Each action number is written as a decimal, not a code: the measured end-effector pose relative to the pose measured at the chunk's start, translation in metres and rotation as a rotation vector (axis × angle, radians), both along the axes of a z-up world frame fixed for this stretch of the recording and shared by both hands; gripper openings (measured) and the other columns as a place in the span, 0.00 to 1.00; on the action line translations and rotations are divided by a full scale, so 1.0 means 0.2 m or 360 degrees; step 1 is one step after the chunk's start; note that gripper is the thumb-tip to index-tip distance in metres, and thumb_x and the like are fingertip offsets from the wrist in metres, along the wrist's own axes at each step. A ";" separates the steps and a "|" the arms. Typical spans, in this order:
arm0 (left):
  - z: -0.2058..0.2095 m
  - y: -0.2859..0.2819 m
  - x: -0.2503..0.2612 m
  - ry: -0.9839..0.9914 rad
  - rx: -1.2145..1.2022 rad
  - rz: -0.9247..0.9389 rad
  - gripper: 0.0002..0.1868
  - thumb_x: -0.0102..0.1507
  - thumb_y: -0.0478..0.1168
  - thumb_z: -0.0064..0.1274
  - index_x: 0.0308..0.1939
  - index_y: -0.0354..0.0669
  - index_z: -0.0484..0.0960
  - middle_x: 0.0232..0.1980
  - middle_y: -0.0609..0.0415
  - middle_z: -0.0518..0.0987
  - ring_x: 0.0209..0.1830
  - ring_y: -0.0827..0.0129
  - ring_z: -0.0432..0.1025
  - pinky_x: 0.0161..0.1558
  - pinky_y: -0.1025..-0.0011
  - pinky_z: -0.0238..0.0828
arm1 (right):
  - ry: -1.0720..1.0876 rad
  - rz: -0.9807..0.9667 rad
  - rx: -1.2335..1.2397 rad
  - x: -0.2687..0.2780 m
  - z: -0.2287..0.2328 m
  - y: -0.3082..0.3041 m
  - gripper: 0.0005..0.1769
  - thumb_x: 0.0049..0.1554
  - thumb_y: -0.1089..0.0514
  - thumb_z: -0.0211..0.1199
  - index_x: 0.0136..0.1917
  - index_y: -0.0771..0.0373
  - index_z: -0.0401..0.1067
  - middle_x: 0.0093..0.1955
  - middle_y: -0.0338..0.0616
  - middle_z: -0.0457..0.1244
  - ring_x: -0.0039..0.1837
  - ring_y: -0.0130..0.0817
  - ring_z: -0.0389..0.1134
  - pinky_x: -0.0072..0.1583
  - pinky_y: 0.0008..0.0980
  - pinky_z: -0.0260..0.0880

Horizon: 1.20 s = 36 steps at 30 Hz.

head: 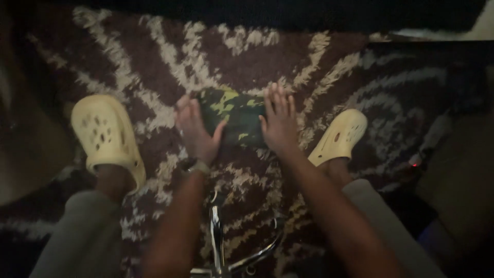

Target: Folding clothes and packing them into a suitcase on the floor.

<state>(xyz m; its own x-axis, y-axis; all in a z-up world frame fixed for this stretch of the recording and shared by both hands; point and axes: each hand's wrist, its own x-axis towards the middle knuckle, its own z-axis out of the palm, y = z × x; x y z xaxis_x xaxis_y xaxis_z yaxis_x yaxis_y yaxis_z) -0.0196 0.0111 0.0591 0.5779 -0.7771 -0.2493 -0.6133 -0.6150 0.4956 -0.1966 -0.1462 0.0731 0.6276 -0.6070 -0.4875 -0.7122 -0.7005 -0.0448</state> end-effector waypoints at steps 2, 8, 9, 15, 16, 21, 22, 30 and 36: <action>0.11 0.22 -0.17 -0.0146 -0.0013 0.0585 0.49 0.63 0.56 0.66 0.77 0.33 0.59 0.79 0.36 0.59 0.82 0.45 0.48 0.80 0.41 0.38 | 0.0052 0.0232 -0.0033 0.06 0.03 0.18 0.45 0.70 0.36 0.48 0.88 0.58 0.37 0.90 0.49 0.30 0.89 0.42 0.29 0.83 0.46 0.26; -0.09 0.54 -0.73 0.0917 -0.0429 0.2016 0.26 0.65 0.42 0.67 0.58 0.30 0.73 0.51 0.39 0.77 0.48 0.63 0.69 0.51 0.67 0.73 | -0.0283 -0.0044 0.0268 0.19 -0.11 0.32 0.45 0.67 0.30 0.45 0.86 0.53 0.38 0.89 0.44 0.30 0.88 0.40 0.29 0.83 0.51 0.26; 0.03 0.43 -0.69 0.1223 -0.0319 0.2186 0.26 0.61 0.42 0.66 0.58 0.35 0.73 0.50 0.47 0.79 0.45 0.67 0.72 0.44 0.69 0.71 | -0.0266 -0.0107 0.0257 0.19 -0.14 0.34 0.46 0.66 0.29 0.45 0.86 0.53 0.38 0.88 0.46 0.30 0.88 0.42 0.29 0.82 0.53 0.26; -0.08 0.20 -0.68 0.1641 -0.0474 0.2537 0.22 0.60 0.42 0.66 0.51 0.38 0.73 0.42 0.55 0.78 0.39 0.72 0.74 0.40 0.76 0.74 | -0.0312 -0.0145 0.0139 0.16 -0.24 0.36 0.48 0.67 0.26 0.45 0.87 0.54 0.38 0.89 0.46 0.30 0.89 0.43 0.28 0.83 0.59 0.26; -0.10 0.18 -0.68 0.1561 -0.0429 0.2609 0.21 0.61 0.43 0.67 0.49 0.37 0.73 0.39 0.54 0.76 0.36 0.71 0.72 0.37 0.75 0.72 | -0.0337 -0.0127 0.0133 0.16 -0.25 0.36 0.49 0.66 0.26 0.46 0.87 0.54 0.38 0.89 0.46 0.30 0.88 0.43 0.28 0.83 0.60 0.26; -0.12 0.17 -0.67 0.1403 -0.0350 0.2432 0.22 0.59 0.39 0.69 0.49 0.37 0.73 0.40 0.54 0.75 0.36 0.73 0.70 0.36 0.75 0.72 | -0.0372 -0.0143 0.0122 0.14 -0.25 0.37 0.49 0.66 0.25 0.45 0.87 0.53 0.36 0.89 0.45 0.29 0.89 0.42 0.27 0.83 0.59 0.26; -0.09 0.15 -0.65 0.1391 -0.0315 0.2456 0.23 0.59 0.38 0.70 0.49 0.36 0.72 0.41 0.55 0.74 0.37 0.73 0.70 0.37 0.74 0.73 | -0.0434 -0.0134 0.0108 0.14 -0.25 0.37 0.49 0.67 0.25 0.45 0.87 0.52 0.36 0.89 0.45 0.29 0.89 0.42 0.27 0.84 0.59 0.26; -0.24 0.20 -0.66 0.1663 -0.0390 0.2294 0.27 0.55 0.36 0.70 0.51 0.37 0.70 0.41 0.54 0.76 0.37 0.70 0.73 0.35 0.72 0.77 | -0.0126 -0.0096 0.0378 0.22 -0.08 0.20 0.49 0.65 0.25 0.39 0.87 0.53 0.34 0.89 0.47 0.26 0.88 0.43 0.24 0.82 0.57 0.24; -0.07 0.16 -0.61 0.1726 -0.0266 0.2213 0.24 0.55 0.36 0.72 0.48 0.39 0.75 0.41 0.56 0.79 0.37 0.71 0.73 0.34 0.72 0.73 | -0.0225 -0.0253 0.0564 0.10 0.02 0.29 0.48 0.66 0.26 0.40 0.87 0.52 0.35 0.90 0.46 0.26 0.88 0.47 0.25 0.82 0.55 0.28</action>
